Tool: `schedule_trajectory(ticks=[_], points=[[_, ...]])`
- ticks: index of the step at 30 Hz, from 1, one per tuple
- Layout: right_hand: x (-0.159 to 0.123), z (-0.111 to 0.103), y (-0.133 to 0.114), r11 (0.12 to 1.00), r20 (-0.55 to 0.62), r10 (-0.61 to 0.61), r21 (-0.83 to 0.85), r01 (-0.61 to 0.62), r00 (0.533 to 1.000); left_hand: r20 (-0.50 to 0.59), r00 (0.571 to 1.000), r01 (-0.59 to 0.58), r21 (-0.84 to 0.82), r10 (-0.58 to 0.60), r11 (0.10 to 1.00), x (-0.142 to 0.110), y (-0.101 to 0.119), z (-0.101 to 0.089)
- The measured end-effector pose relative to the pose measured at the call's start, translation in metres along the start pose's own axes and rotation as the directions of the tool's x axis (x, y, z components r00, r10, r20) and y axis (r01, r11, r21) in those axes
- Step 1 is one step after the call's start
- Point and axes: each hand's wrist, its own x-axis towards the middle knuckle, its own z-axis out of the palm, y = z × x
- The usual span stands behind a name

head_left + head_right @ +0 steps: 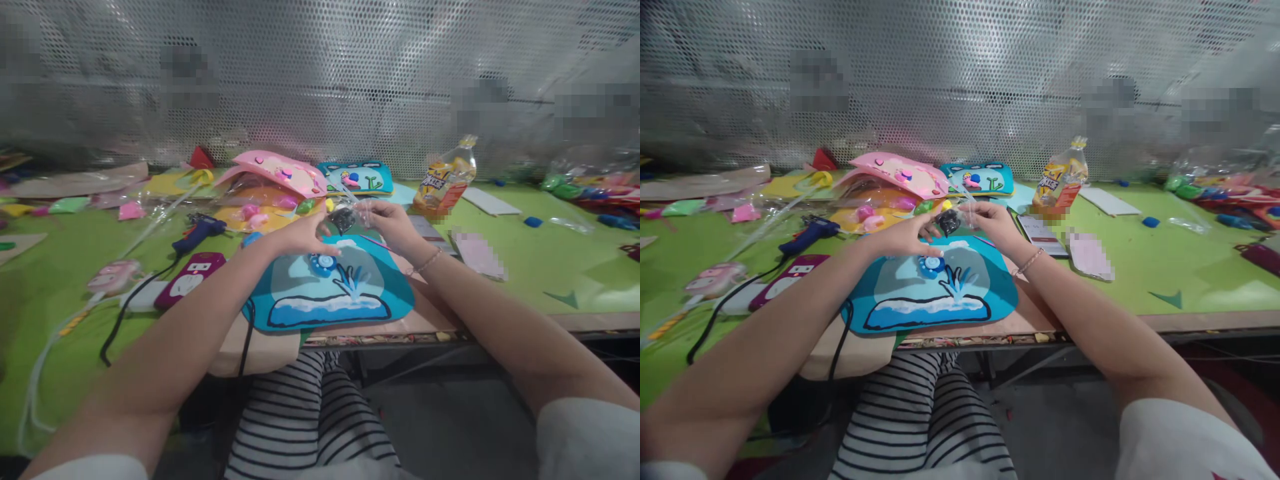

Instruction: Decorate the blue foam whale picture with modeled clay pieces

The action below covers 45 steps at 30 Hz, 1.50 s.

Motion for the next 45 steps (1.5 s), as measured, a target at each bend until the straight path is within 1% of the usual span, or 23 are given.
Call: schedule_trajectory(ticks=[2,4,6,8,13,16,18,23,29,31,33,34,36,38,41,43,44,45], points=[[0.004,-0.005,0.004,0.997,-0.053,0.058,0.045,-0.056,0.997,0.092,0.996,-0.009,0.138,-0.004,0.990,-0.001,-0.004,-0.003],[0.006,-0.010,0.006,0.994,-0.077,0.099,0.060,-0.094,0.992,0.160,0.987,-0.067,0.222,0.032,0.973,-0.001,-0.007,-0.005],[0.007,-0.013,0.006,0.990,-0.076,0.131,0.062,-0.127,0.988,0.209,0.975,-0.129,0.229,0.081,0.965,-0.001,-0.008,-0.006],[0.007,-0.013,0.005,0.987,-0.065,0.156,0.058,-0.152,0.986,0.225,0.969,-0.150,0.203,0.103,0.968,-0.001,-0.008,-0.007],[0.004,-0.009,0.001,0.984,-0.042,0.169,0.071,-0.166,0.985,0.222,0.970,-0.129,0.149,0.094,0.980,-0.002,-0.005,-0.007],[0.003,-0.008,0.001,0.983,-0.043,0.172,0.067,-0.169,0.984,0.197,0.974,-0.138,0.129,0.111,0.982,-0.002,-0.004,-0.007],[0.003,-0.009,0.001,0.985,-0.046,0.168,0.051,-0.165,0.985,0.184,0.978,-0.125,0.122,0.102,0.985,-0.002,-0.003,-0.005],[0.002,-0.009,0.002,0.986,-0.042,0.162,0.030,-0.161,0.986,0.169,0.980,-0.128,0.152,0.102,0.980,-0.002,-0.003,-0.001],[0.002,-0.008,0.004,0.987,0.008,0.157,0.026,-0.157,0.988,0.178,0.979,-0.132,0.155,0.104,0.979,-0.003,-0.001,0.001],[0.003,-0.009,0.006,0.986,0.026,0.164,0.035,-0.165,0.986,0.154,0.985,-0.102,0.158,0.078,0.982,-0.003,-0.001,0.000],[0.002,-0.009,0.006,0.985,0.055,0.164,0.053,-0.167,0.985,0.078,0.996,-0.043,0.143,0.032,0.989,-0.001,0.000,-0.002],[0.002,-0.008,0.006,0.984,0.075,0.161,0.069,-0.166,0.984,0.019,1.000,-0.006,0.086,0.005,0.996,0.000,0.000,-0.002],[0.000,-0.005,0.004,0.981,0.119,0.150,0.108,-0.163,0.981,-0.082,0.995,0.041,-0.112,-0.050,0.993,0.003,0.002,-0.002],[-0.003,0.001,0.000,0.983,0.141,0.121,0.124,-0.139,0.983,-0.129,0.988,0.045,-0.295,-0.087,0.954,0.005,0.005,0.001],[-0.008,0.010,-0.003,0.998,0.147,0.006,0.062,-0.015,0.989,-0.146,0.981,0.031,-0.526,-0.126,0.850,0.006,0.010,0.008],[-0.011,0.014,-0.004,0.997,0.177,-0.072,-0.005,0.074,0.982,-0.141,0.974,0.036,-0.682,-0.179,0.730,0.006,0.012,0.011],[-0.012,0.016,-0.004,0.993,0.193,-0.099,-0.039,0.109,0.976,-0.131,0.970,0.045,-0.728,-0.203,0.684,0.006,0.012,0.012],[-0.013,0.017,-0.005,0.987,0.203,-0.121,-0.075,0.139,0.972,-0.122,0.968,0.057,-0.747,-0.220,0.663,0.006,0.012,0.012]])
